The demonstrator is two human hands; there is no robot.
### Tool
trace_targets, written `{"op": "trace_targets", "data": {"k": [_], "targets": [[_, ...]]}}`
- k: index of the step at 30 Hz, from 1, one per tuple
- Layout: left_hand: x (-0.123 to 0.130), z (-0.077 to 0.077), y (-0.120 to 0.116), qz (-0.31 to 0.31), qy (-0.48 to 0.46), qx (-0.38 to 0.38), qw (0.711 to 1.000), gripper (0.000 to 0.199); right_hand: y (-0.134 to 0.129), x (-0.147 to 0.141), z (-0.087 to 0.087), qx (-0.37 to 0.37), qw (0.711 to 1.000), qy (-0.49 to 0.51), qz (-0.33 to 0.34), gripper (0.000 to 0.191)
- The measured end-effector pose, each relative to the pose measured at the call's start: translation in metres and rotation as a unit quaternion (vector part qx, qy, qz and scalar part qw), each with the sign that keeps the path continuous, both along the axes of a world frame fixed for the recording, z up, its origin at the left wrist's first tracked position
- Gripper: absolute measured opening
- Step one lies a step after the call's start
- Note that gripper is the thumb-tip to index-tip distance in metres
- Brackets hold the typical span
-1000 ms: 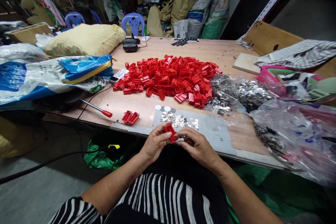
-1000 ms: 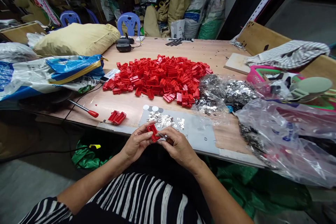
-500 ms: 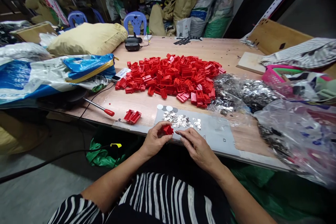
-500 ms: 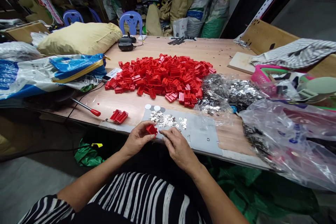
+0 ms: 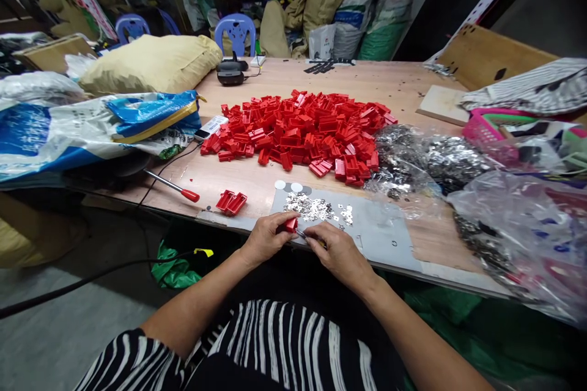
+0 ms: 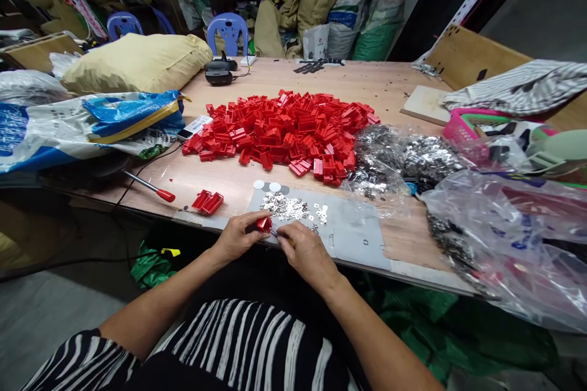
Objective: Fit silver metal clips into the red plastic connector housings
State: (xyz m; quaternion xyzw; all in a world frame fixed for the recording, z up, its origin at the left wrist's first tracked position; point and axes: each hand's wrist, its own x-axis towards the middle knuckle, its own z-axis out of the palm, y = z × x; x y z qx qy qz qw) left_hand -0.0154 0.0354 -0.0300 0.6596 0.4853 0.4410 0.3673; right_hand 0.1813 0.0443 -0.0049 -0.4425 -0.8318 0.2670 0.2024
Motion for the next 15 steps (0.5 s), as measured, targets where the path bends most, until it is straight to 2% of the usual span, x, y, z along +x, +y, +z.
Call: {"op": "trace_targets", "data": {"k": [9,15], "targets": [[-0.0007,0.0007,0.0034,0.001,0.025,0.001,1.0,0.046,0.0051,-0.0022,-0.0018,-0.001,1.0,-0.014,0.007,0.017],[-0.0008,0.0029,0.0035,-0.01,0.058,-0.011,0.998,0.042,0.002,-0.0081,0.0023,0.007,0.997,-0.072,-0.004,0.016]]}}
